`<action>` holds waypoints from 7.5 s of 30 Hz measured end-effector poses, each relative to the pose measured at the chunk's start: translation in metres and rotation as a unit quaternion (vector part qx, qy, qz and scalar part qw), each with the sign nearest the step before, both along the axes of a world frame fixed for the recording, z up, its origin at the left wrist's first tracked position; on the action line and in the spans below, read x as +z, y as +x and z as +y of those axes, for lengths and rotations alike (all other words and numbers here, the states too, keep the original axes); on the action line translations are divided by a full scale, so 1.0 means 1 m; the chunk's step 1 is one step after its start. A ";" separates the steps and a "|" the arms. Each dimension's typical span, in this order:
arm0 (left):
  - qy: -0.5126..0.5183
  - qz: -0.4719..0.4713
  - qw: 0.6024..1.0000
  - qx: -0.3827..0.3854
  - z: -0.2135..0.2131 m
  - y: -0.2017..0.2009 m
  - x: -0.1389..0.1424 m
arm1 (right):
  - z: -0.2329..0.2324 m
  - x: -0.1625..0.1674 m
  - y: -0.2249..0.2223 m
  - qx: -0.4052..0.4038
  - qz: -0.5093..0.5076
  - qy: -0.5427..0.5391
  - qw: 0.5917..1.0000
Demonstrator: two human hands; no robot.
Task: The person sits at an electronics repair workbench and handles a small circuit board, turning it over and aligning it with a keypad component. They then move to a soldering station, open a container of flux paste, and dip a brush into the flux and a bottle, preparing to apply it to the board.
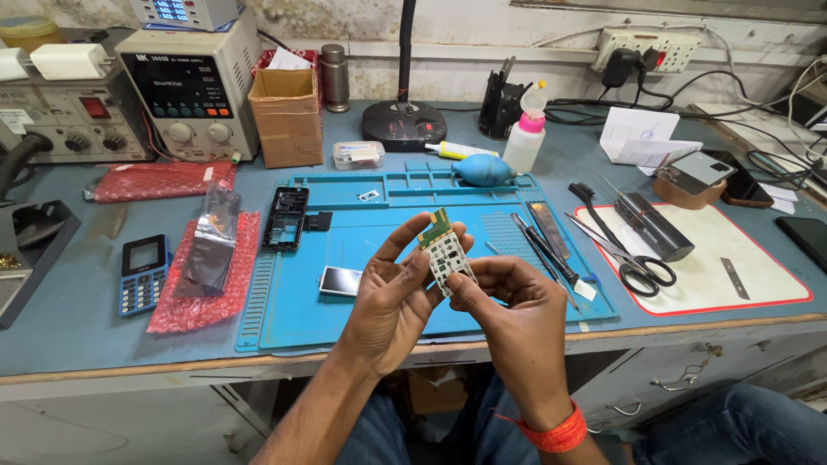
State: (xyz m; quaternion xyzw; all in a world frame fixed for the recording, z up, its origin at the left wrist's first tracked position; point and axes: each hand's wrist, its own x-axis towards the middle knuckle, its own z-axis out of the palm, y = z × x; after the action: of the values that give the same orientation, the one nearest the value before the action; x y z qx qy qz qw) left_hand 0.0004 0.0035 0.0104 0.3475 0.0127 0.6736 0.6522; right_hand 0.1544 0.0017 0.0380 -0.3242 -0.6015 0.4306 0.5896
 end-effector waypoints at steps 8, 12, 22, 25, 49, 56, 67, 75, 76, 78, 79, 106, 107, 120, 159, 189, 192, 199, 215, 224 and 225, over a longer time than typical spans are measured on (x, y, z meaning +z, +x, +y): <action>-0.011 0.001 1.000 0.010 -0.003 0.003 0.002 | 0.001 0.003 0.001 0.001 -0.003 -0.018 1.000; -0.023 0.001 1.000 0.017 -0.003 0.005 0.002 | 0.004 0.004 0.001 -0.002 -0.009 -0.021 1.000; -0.018 -0.010 1.000 0.007 -0.002 0.005 -0.002 | 0.009 0.000 0.004 0.059 0.057 -0.102 0.991; -0.021 0.009 1.000 0.016 0.000 0.003 -0.005 | 0.011 -0.003 0.007 0.086 0.085 -0.124 0.985; -0.044 0.013 0.998 0.030 0.004 0.002 -0.013 | 0.004 0.005 0.004 0.052 0.035 -0.103 0.993; -0.042 0.006 0.999 0.034 0.005 0.001 -0.015 | 0.006 -0.001 0.003 0.066 0.052 -0.107 0.991; -0.043 0.015 0.998 0.041 0.006 0.000 -0.020 | 0.007 -0.008 0.001 0.044 0.045 -0.094 0.994; -0.044 0.013 0.998 0.045 0.007 0.001 -0.023 | 0.005 -0.006 0.000 0.050 0.054 -0.083 0.994; -0.043 0.013 0.998 0.045 0.007 0.001 -0.023 | 0.005 -0.006 0.000 0.051 0.048 -0.085 0.994; -0.038 0.013 0.998 0.043 0.007 0.000 -0.024 | 0.004 -0.005 0.000 0.051 0.036 -0.087 0.994; -0.039 0.012 0.998 0.043 0.007 0.000 -0.024 | 0.004 -0.004 0.000 0.051 0.033 -0.089 0.994; -0.046 -0.007 0.998 0.034 0.001 0.003 -0.016 | -0.002 0.016 0.002 0.035 -0.067 -0.049 0.996; -0.042 -0.008 0.998 0.035 0.001 0.002 -0.015 | -0.002 0.016 0.002 0.037 -0.067 -0.047 0.996; -0.034 -0.013 0.999 0.030 0.003 0.001 -0.013 | 0.000 0.018 0.000 0.044 -0.074 -0.019 0.996; -0.039 -0.009 0.998 0.038 -0.003 0.003 -0.004 | -0.002 0.021 -0.001 0.032 -0.084 0.007 0.996; -0.057 0.006 0.994 0.091 -0.008 0.013 0.003 | -0.009 0.028 -0.006 -0.053 -0.137 0.026 0.989; -0.068 0.012 0.993 0.092 -0.008 0.013 0.004 | -0.009 0.029 -0.005 -0.056 -0.142 0.025 0.988; -0.061 0.016 0.994 0.092 -0.007 0.013 0.000 | -0.007 0.027 -0.005 -0.059 -0.138 0.019 0.989; -0.075 0.013 0.991 0.113 -0.007 0.016 0.001 | -0.005 0.022 -0.003 -0.057 -0.127 0.018 0.990; -0.090 0.027 0.987 0.131 -0.011 0.020 0.005 | -0.002 0.024 -0.002 -0.076 -0.127 0.012 0.989; -0.089 0.028 0.987 0.132 -0.011 0.020 0.005 | -0.002 0.024 -0.002 -0.078 -0.130 0.012 0.988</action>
State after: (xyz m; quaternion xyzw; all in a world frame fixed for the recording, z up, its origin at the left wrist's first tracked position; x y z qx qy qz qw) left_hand 0.0206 -0.0076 0.0156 0.3017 0.1367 0.7402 0.5851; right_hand 0.1529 -0.0006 0.0618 -0.4161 -0.6511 0.3306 0.5419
